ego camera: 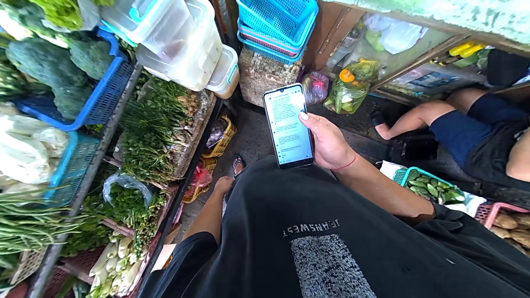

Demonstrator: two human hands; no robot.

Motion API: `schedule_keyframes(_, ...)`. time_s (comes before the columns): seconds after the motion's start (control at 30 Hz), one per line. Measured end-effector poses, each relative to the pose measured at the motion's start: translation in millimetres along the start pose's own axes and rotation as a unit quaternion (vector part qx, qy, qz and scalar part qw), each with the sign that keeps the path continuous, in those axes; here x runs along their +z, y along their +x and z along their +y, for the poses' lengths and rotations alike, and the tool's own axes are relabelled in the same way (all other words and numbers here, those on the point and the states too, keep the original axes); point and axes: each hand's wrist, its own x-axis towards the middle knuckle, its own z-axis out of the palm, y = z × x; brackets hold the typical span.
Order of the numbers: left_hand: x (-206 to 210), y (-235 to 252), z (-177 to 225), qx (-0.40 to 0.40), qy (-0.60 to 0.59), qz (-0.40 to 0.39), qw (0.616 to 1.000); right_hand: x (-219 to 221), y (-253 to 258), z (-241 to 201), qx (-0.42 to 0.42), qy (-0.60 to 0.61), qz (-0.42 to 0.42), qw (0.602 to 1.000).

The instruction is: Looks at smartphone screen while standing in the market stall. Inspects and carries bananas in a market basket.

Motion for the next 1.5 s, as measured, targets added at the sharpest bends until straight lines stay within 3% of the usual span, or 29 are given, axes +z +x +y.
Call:
schedule_keyframes(0.23, 17.4, 42.0, -25.7, 0.005, -0.024, 0.011, 1.000, 0.2, -1.1, 2.2, 0.002, 0.002, -0.002, 1.000)
schedule_keyframes(0.7, 10.0, 18.3, -13.1, -0.004, -0.037, -0.006, 0.999, 1.2, -4.5, 3.0, 0.008, -0.010, 0.002, 1.000)
schedule_keyframes(1.17, 21.1, 42.5, -29.0, 0.003, -0.034, 0.012, 0.999, 1.0, -5.8, 4.3, 0.002, -0.005, 0.000, 1.000)
schedule_keyframes(1.5, 12.8, 24.1, -18.7, -0.002, -0.025, -0.004, 1.000, 2.3, -6.2, 2.9, 0.001, -0.001, -0.004, 1.000)
